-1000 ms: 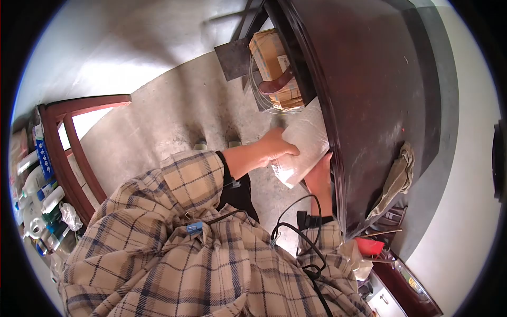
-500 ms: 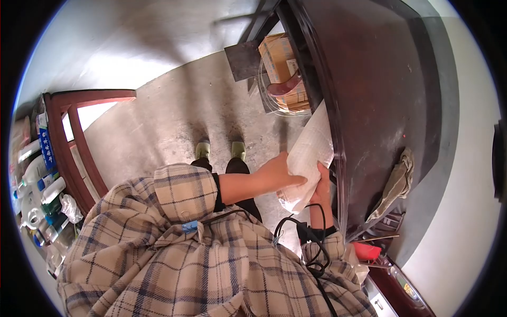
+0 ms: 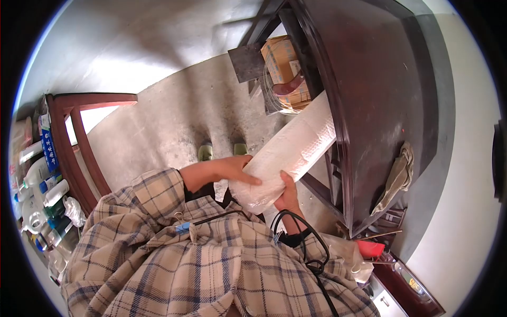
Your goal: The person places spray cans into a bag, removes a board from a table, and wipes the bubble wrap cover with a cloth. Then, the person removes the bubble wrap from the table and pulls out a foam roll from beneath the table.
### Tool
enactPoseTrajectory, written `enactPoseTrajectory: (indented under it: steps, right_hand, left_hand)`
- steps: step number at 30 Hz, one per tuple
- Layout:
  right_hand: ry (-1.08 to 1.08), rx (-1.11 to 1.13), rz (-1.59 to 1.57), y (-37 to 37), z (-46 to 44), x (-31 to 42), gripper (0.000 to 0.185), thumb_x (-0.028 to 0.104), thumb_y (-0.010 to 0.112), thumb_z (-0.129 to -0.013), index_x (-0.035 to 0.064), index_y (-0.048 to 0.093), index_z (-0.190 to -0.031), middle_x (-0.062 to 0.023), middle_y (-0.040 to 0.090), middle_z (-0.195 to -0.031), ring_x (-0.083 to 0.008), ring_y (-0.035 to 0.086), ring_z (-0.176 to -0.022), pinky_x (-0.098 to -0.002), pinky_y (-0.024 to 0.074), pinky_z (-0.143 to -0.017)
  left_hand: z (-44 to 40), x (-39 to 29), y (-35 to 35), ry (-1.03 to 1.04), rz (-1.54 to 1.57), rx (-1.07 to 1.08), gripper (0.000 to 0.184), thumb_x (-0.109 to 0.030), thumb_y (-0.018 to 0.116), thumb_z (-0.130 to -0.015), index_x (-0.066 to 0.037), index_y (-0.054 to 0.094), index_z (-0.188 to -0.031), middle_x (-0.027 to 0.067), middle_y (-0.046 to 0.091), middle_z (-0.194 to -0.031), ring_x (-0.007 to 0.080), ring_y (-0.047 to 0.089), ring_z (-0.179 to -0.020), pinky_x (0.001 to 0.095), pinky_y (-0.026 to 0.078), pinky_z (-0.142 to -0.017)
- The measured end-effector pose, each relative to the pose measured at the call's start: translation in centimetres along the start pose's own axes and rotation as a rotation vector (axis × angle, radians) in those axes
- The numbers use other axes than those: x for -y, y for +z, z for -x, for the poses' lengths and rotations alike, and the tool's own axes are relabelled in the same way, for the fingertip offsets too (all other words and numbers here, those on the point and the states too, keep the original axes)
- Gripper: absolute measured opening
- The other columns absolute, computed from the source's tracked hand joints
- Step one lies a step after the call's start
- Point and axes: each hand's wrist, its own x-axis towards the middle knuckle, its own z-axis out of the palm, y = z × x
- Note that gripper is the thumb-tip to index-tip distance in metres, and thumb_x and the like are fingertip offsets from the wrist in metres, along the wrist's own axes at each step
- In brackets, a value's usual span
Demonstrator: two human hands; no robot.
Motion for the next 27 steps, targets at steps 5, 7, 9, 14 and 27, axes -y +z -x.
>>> enactPoseTrajectory:
  steps: [5,7,9,14,27]
  right_hand:
    - [-0.023,0.018,-0.014,2.4,1.1,-3.1,0.060,0.016,0.064,-0.076,0.0017,0.037,-0.127,-0.0140,0.049,-0.121,-0.0286,0.050,-0.111,-0.0423,0.0410,-0.097]
    - [-0.008,0.006,-0.008,2.8,1.5,-4.6,0.059,0.013,0.063,-0.076,0.0021,0.037,-0.127,-0.0136,0.049,-0.121,-0.0284,0.050,-0.110,-0.0424,0.0414,-0.097]
    - [-0.001,-0.008,-0.001,3.0,2.0,-5.9,0.059,0.011,0.063,-0.076,0.0025,0.037,-0.128,-0.0132,0.049,-0.120,-0.0282,0.050,-0.110,-0.0425,0.0417,-0.096]
    - [0.027,0.007,-0.020,3.2,3.1,-9.0,0.057,0.005,0.061,-0.077,0.0031,0.036,-0.128,-0.0124,0.049,-0.119,-0.0275,0.051,-0.108,-0.0420,0.0424,-0.095]
    - [0.158,0.142,0.134,1.1,6.9,-12.8,0.064,0.011,0.068,-0.077,0.0016,0.034,-0.130,-0.0114,0.047,-0.125,-0.0261,0.046,-0.115,-0.0401,0.0376,-0.099]
  left_hand:
    - [0.3,-2.3,-2.3,-0.078,0.158,-0.186,0.084,-0.039,0.072,-0.074,0.002,0.030,-0.133,0.0137,0.051,-0.120,0.0202,0.044,-0.115,0.0345,0.034,-0.097]
    - [-0.1,-3.2,-2.0,0.040,0.310,-0.180,0.081,-0.036,0.073,-0.074,0.003,0.032,-0.131,0.0136,0.052,-0.120,0.0208,0.047,-0.112,0.0351,0.037,-0.095]
    - [-0.3,-3.5,-1.5,0.009,0.362,-0.145,0.078,-0.031,0.075,-0.073,0.003,0.034,-0.130,0.0140,0.052,-0.120,0.0215,0.048,-0.111,0.0357,0.039,-0.094]
    - [1.0,-1.1,-1.3,-0.044,0.344,-0.144,0.072,-0.016,0.079,-0.068,0.003,0.041,-0.126,0.0142,0.052,-0.120,0.0231,0.051,-0.109,0.0367,0.043,-0.092]
    - [5.1,5.9,1.0,0.016,0.414,-0.218,0.060,-0.001,0.076,-0.066,0.001,0.049,-0.119,0.0130,0.058,-0.111,0.0246,0.057,-0.101,0.0380,0.045,-0.089]
